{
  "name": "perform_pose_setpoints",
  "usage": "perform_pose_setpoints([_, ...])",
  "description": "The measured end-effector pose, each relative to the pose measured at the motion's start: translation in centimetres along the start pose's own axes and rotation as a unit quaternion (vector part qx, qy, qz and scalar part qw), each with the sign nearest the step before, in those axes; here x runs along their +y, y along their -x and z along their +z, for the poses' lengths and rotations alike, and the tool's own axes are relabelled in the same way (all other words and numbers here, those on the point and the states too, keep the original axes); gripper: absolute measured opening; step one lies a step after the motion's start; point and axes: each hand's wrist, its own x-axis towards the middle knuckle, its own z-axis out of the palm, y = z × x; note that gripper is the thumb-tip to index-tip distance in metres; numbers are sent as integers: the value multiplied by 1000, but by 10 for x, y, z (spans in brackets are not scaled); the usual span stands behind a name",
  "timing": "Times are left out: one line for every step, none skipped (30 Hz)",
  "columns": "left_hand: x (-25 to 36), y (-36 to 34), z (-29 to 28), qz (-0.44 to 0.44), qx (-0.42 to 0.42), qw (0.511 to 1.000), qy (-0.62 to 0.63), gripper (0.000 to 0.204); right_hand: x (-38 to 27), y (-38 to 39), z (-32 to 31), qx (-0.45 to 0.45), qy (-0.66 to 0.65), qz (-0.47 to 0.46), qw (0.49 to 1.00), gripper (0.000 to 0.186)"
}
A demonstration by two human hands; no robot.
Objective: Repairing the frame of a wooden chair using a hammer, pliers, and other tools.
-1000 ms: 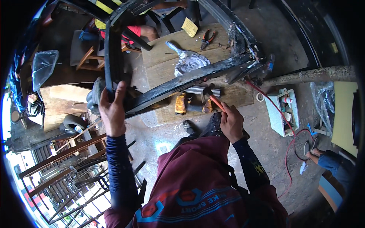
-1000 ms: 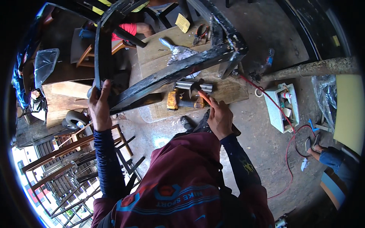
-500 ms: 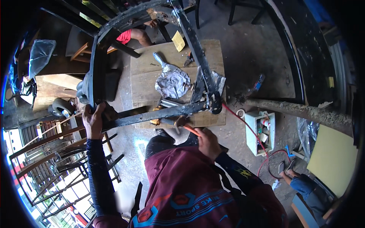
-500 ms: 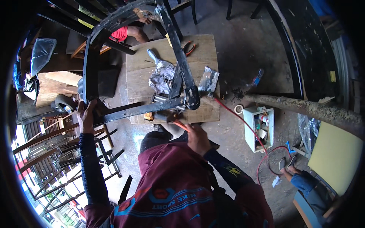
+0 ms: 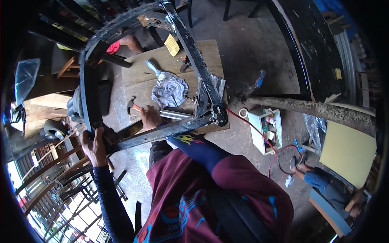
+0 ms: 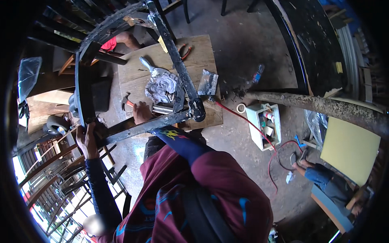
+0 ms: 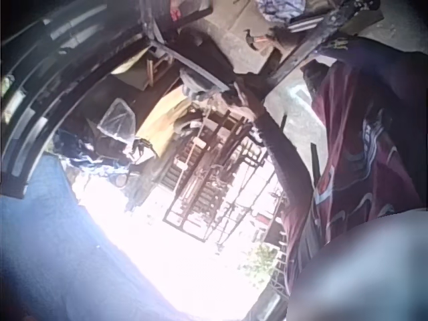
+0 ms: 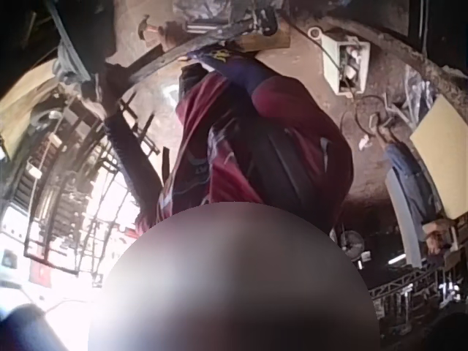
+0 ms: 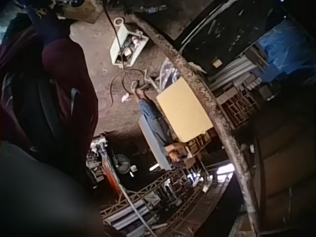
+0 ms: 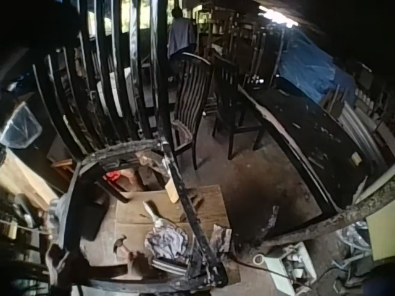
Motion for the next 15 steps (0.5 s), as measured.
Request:
perform_pose_setpoints([0, 0, -1, -25, -9, 1000, 8, 29, -2, -15, 12, -6, -39, 28, 999, 31])
perform_pose_setpoints([1, 1, -1, -24, -16, 999, 23, 29, -6, -29, 21, -68, -81, 82, 991, 31])
perform_pose_setpoints([2, 3, -2, -28, -20, 999, 29, 28, -9, -38, 28, -49, -60, 71, 995, 32])
perform_pose_setpoints([4, 3, -3, -46, -29, 998, 43, 28, -11, -49, 34, -49, -47, 67, 995, 32])
perform_pose_setpoints([6, 5, -3, -41, -45, 995, 83, 28, -11, -59, 39, -39, 3, 55, 998, 32])
perform_pose_setpoints([8, 5, -4, -54, -49, 996, 60, 28, -11, -68, 44, -67, 49, 53, 995, 32])
perform_pose_setpoints([9, 5, -4, -59, -43, 996, 47, 29, -10, -77, 48, -78, 66, 71, 992, 30])
perform_pose_setpoints([11, 5, -4, -61, -40, 996, 46, 29, -6, -84, 53, -37, 74, 63, 995, 30])
perform_pose_setpoints([12, 4, -3, -77, -40, 995, 47, 31, -3, -91, 59, -37, 72, 77, 994, 29])
perform_pose_setpoints([13, 4, -2, -59, -41, 996, 44, 31, 1, -96, 65, -70, 62, 98, 991, 28])
perform_pose_setpoints([13, 5, -3, -54, -35, 997, 32, 32, 3, -99, 72, -76, 58, 93, 991, 28])
perform_pose_setpoints([14, 6, -2, -49, -29, 998, 20, 32, 6, -101, 79, -50, 62, 83, 993, 28])
perform_pose_setpoints([15, 7, -2, -67, -34, 996, 44, 34, 8, -101, 85, -27, 37, 71, 996, 29])
perform_pose_setpoints([16, 7, -2, -71, -34, 996, 43, 34, 9, -100, 89, -44, 7, 75, 996, 29])
perform_pose_setpoints([17, 8, -1, -76, -34, 995, 52, 35, 10, -97, 90, -40, 12, 68, 997, 31])
